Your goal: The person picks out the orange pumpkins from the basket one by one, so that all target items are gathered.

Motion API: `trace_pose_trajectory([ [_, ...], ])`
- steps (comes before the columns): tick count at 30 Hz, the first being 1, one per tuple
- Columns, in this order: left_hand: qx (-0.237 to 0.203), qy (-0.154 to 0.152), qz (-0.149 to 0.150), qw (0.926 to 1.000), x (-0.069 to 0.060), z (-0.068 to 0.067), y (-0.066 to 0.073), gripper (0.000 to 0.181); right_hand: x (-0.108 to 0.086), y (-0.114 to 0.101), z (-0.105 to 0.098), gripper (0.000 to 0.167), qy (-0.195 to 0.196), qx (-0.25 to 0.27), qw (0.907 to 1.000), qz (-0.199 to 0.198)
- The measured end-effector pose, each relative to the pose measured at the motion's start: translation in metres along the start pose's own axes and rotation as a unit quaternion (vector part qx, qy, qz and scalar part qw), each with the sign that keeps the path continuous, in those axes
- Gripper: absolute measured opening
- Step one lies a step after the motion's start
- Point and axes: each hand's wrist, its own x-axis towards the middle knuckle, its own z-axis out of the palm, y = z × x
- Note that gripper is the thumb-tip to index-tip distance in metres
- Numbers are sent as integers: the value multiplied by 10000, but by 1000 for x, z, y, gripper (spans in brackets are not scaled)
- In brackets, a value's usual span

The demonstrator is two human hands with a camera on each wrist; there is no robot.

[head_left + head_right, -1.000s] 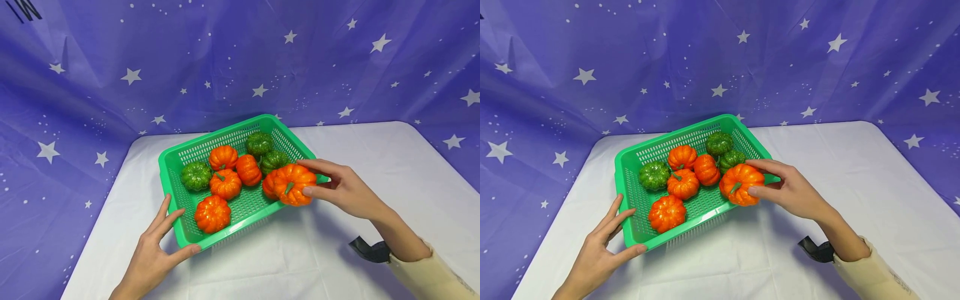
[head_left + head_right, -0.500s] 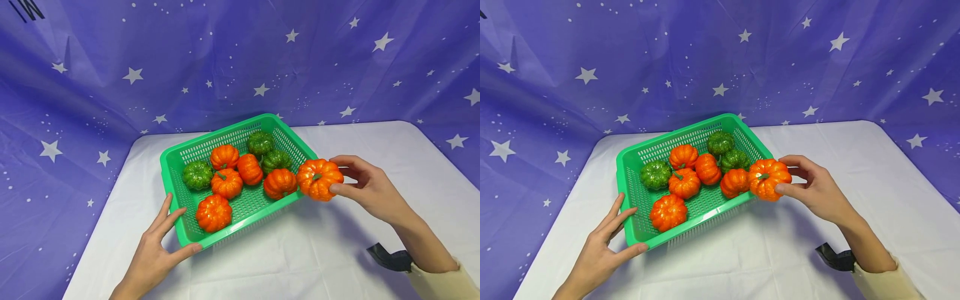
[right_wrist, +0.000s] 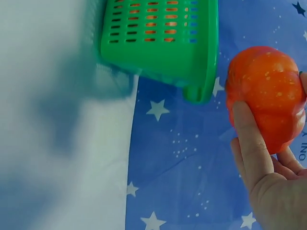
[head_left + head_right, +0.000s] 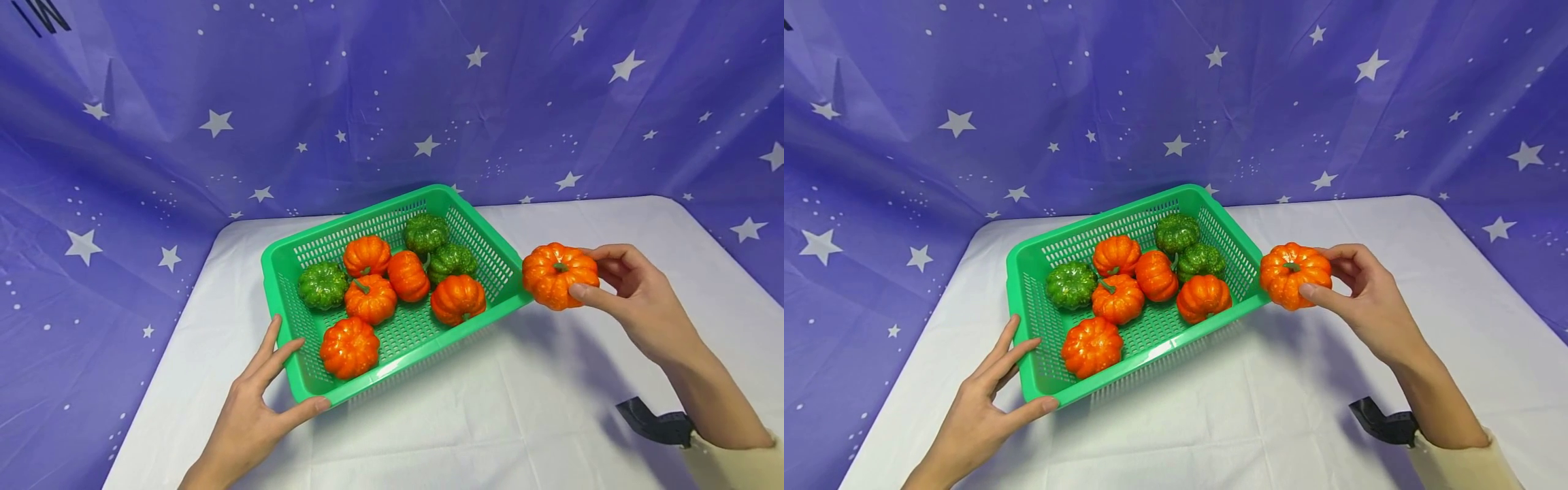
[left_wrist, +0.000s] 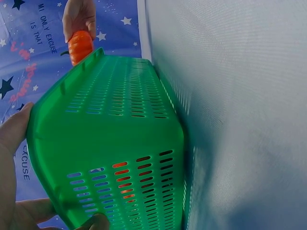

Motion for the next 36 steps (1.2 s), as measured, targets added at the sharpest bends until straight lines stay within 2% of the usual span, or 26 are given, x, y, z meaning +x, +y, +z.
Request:
trace_pose_trajectory([
  [7,-24,-14,-17,10000,0,0,0,75,-1,8,-13,60,159,16,9997,206],
  [10,-3,-13,-4,10000,0,0,0,75,-1,12,-19,57,213,-9,9991,363],
  [15,-37,15,35,10000,0,0,0,75,3,22,-25,49,351,290,9975,539],
  [19,-58,26,41,10000,0,1,0,76,8,33,-31,48,422,303,9957,770],
  [22,-55,38,39,10000,-1,1,-1,76,11,41,-35,50,459,-23,9932,1072],
  [24,-56,44,40,10000,-1,1,-1,76,12,46,-39,54,435,-475,9901,1246],
  [29,-33,42,48,10000,-1,1,-1,76,16,55,-45,63,400,-1802,9702,1568],
  [31,-23,43,54,10000,-1,1,-1,76,19,58,-46,67,364,-2127,9620,1671],
  [36,1,44,63,10000,-1,1,-1,76,26,66,-49,76,224,-2529,9474,1949],
])
